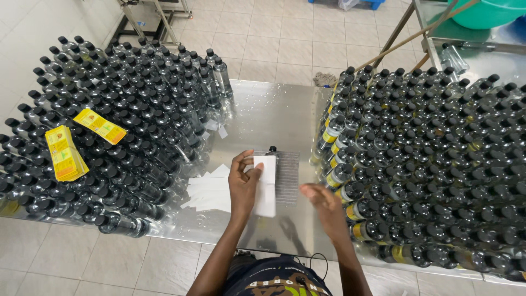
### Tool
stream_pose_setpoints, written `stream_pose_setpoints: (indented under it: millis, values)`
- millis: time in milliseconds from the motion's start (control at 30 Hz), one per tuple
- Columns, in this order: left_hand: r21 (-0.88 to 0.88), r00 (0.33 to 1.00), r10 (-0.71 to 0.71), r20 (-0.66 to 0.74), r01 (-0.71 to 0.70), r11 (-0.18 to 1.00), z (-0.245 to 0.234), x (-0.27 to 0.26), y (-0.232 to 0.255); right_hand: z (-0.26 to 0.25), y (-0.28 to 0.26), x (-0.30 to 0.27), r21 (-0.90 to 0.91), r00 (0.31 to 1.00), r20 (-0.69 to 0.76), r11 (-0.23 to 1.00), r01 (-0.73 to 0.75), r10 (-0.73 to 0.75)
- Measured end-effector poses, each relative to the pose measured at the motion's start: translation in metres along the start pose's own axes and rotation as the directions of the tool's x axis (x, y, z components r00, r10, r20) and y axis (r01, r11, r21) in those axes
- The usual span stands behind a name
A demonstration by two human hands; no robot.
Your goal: The person repeatedly picks up clear plastic bottles from a large pile on a metal table, applies a yellow label to each bottle, and places the labeled bottles into a separate pile. The process is repeated continuously throughout the video.
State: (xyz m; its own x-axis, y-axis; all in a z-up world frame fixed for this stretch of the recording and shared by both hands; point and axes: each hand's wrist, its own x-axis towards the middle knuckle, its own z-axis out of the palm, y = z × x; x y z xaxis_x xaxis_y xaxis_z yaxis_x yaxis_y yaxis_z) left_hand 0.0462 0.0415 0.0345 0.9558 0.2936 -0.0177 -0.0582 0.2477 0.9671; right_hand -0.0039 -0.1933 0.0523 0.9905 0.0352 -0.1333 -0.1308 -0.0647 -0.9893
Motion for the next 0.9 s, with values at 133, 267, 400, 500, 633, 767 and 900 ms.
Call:
stream_pose_setpoints:
  millis: [133, 267, 400, 500, 633, 767, 900]
  values:
    - [0.034, 0.993, -0.041, 0.111, 0.037, 0.999, 0.014, -0.013, 0.001, -0.002, -0.024, 0.011, 0.005, 0.988, -0.090, 0.992, 0.127, -0.126]
    - [-0.017, 0.969, -0.042, 0.243, 0.048, 0.999, 0.020, -0.023, -0.012, 0.010, -0.006, 0.031, 0.086, 0.987, 0.008, 0.984, 0.158, -0.159]
    - [-0.039, 0.967, -0.022, 0.252, 0.032, 0.999, 0.021, -0.028, -0.008, 0.017, 0.010, 0.035, 0.153, 0.990, -0.001, 0.979, 0.138, -0.139]
    - [0.286, 0.977, 0.184, 0.112, -0.209, 0.935, 0.022, -0.044, 0.008, 0.022, 0.011, 0.032, 0.251, 0.994, -0.077, 0.963, 0.098, -0.081]
    - [0.158, 0.998, -0.057, -0.014, 0.059, 0.986, 0.022, -0.055, -0.007, 0.031, 0.018, 0.031, 0.238, 0.979, -0.195, 0.965, 0.110, -0.064]
    - [-0.221, 0.987, -0.141, 0.078, 0.155, 0.963, 0.038, -0.070, -0.013, 0.044, 0.023, 0.024, 0.135, 0.962, -0.243, 0.978, 0.160, -0.123]
    - [-0.210, 0.983, 0.021, 0.181, 0.018, 0.977, 0.034, -0.066, -0.042, 0.057, 0.008, 0.019, 0.102, 0.957, -0.224, 0.972, 0.212, -0.186]
